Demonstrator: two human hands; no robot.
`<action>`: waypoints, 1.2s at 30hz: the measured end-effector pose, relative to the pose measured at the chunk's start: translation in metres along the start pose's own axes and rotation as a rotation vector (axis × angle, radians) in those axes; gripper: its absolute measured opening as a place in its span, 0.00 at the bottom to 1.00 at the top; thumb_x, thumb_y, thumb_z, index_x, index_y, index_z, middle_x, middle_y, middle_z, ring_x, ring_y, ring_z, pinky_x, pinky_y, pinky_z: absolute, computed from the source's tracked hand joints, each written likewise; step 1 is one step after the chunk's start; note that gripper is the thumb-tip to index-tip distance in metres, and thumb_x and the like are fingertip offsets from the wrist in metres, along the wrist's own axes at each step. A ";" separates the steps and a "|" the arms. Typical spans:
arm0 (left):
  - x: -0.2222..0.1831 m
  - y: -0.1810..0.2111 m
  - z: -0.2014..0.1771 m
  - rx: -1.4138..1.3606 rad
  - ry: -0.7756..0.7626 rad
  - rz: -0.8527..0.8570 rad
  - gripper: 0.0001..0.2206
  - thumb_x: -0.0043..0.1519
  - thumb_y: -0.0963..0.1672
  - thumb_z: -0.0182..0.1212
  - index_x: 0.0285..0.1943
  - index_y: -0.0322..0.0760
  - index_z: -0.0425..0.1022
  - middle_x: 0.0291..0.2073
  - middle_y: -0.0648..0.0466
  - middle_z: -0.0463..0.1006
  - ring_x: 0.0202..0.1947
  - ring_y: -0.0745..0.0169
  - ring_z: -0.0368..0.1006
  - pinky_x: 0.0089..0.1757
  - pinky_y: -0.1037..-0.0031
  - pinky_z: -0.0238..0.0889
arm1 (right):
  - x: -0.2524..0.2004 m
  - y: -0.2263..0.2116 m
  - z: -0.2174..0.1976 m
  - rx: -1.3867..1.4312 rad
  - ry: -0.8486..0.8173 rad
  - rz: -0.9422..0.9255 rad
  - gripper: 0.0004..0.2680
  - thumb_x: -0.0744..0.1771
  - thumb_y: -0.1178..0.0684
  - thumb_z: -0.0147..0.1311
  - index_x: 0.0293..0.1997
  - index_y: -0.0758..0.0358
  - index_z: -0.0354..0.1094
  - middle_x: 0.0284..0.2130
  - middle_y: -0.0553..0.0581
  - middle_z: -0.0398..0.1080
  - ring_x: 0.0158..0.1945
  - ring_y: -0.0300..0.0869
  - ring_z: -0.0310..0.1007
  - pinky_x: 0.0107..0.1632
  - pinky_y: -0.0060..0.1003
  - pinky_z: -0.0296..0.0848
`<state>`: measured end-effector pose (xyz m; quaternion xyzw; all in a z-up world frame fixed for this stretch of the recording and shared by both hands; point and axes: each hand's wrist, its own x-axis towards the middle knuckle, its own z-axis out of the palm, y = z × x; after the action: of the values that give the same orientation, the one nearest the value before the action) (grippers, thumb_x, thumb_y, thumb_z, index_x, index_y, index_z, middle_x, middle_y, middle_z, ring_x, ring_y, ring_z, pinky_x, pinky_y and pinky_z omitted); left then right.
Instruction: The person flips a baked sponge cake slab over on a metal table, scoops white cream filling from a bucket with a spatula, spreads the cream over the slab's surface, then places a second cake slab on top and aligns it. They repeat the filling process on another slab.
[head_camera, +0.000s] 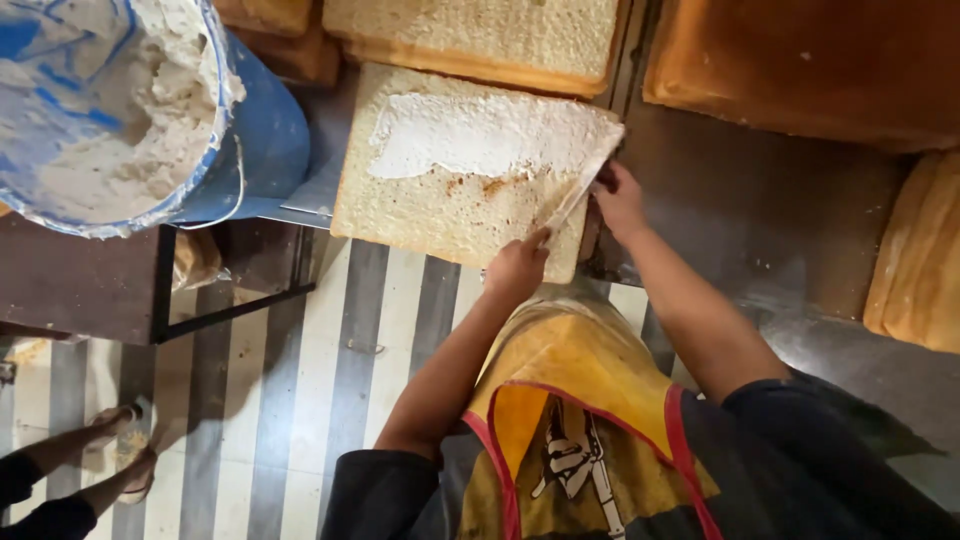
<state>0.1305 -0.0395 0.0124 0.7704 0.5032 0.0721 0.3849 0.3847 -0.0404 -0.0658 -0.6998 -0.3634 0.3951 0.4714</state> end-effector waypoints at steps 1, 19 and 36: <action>-0.005 0.000 -0.009 -0.079 -0.026 -0.009 0.18 0.64 0.49 0.55 0.64 0.57 0.74 0.36 0.39 0.80 0.37 0.36 0.78 0.39 0.50 0.70 | -0.001 0.013 0.002 0.048 0.043 0.041 0.20 0.68 0.63 0.56 0.69 0.65 0.62 0.54 0.57 0.74 0.55 0.41 0.74 0.57 0.36 0.72; -0.078 -0.057 -0.075 -0.205 0.050 -0.260 0.18 0.63 0.47 0.56 0.62 0.49 0.75 0.37 0.43 0.82 0.38 0.39 0.79 0.41 0.53 0.70 | -0.054 0.015 0.021 0.258 0.023 -0.022 0.18 0.69 0.64 0.52 0.70 0.69 0.60 0.55 0.57 0.71 0.56 0.40 0.71 0.60 0.34 0.71; -0.061 -0.037 -0.065 0.166 -0.226 -0.018 0.18 0.66 0.50 0.52 0.67 0.60 0.69 0.41 0.42 0.79 0.41 0.35 0.77 0.42 0.49 0.69 | -0.091 0.058 0.033 0.338 0.148 0.067 0.22 0.68 0.65 0.53 0.71 0.71 0.55 0.57 0.60 0.71 0.57 0.42 0.72 0.59 0.35 0.73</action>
<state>0.0422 -0.0494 0.0497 0.7982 0.4677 -0.0601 0.3748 0.3248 -0.1250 -0.1098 -0.6493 -0.2327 0.4137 0.5942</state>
